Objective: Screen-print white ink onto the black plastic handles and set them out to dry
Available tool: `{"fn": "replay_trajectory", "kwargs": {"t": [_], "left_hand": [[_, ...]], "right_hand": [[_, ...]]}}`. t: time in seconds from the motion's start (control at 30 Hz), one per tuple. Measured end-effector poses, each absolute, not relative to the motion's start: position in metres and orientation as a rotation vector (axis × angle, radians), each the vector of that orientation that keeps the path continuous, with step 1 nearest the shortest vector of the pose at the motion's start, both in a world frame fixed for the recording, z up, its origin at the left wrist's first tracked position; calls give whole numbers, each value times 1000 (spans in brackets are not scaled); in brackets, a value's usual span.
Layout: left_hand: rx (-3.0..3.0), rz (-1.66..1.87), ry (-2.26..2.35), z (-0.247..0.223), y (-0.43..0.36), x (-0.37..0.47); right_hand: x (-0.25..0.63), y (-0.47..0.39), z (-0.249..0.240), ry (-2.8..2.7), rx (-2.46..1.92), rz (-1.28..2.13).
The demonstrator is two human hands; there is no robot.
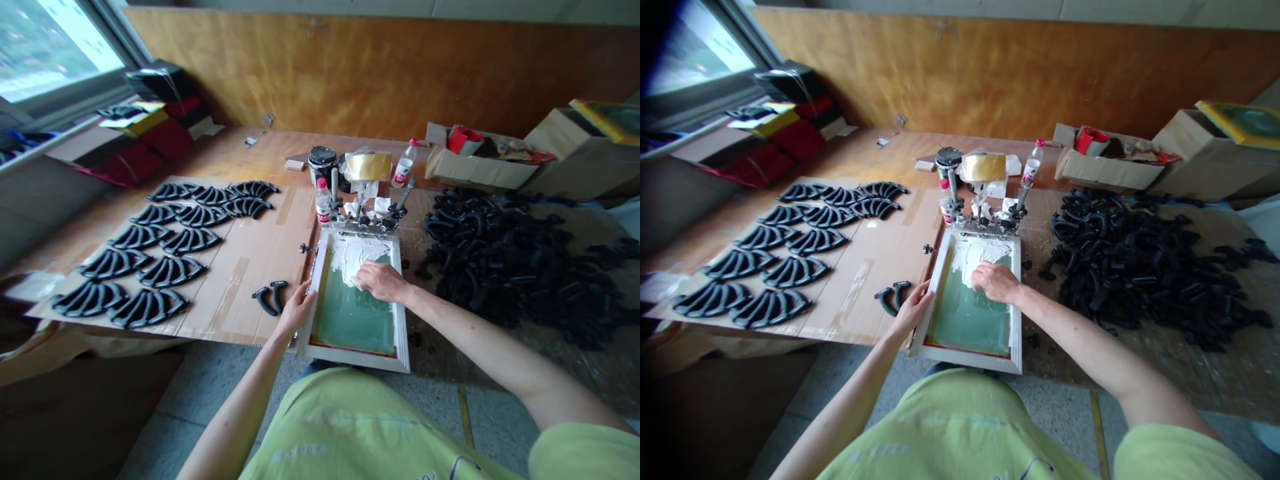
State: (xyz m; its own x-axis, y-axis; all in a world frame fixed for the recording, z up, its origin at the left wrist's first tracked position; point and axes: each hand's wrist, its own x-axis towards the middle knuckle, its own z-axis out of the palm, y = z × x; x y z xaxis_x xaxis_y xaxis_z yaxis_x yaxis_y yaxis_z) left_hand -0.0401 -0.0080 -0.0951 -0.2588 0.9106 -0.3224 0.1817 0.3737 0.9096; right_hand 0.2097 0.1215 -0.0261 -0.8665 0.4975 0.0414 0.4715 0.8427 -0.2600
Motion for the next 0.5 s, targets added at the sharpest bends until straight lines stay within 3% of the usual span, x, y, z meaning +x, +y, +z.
{"fn": "replay_trajectory", "kwargs": {"t": [0.1, 0.2, 0.37, 0.5], "left_hand": [[902, 997, 1705, -90, -8, -39], [836, 1026, 1683, -82, -8, -38], [850, 1010, 1645, -78, -10, -37], [848, 994, 1627, -69, -9, -38]], "right_hand": [[212, 124, -19, -2921, -783, 442], [206, 123, -27, -2775, -972, 301], [215, 103, -44, -2762, -806, 281], [207, 125, -26, -2662, -938, 326]]}}
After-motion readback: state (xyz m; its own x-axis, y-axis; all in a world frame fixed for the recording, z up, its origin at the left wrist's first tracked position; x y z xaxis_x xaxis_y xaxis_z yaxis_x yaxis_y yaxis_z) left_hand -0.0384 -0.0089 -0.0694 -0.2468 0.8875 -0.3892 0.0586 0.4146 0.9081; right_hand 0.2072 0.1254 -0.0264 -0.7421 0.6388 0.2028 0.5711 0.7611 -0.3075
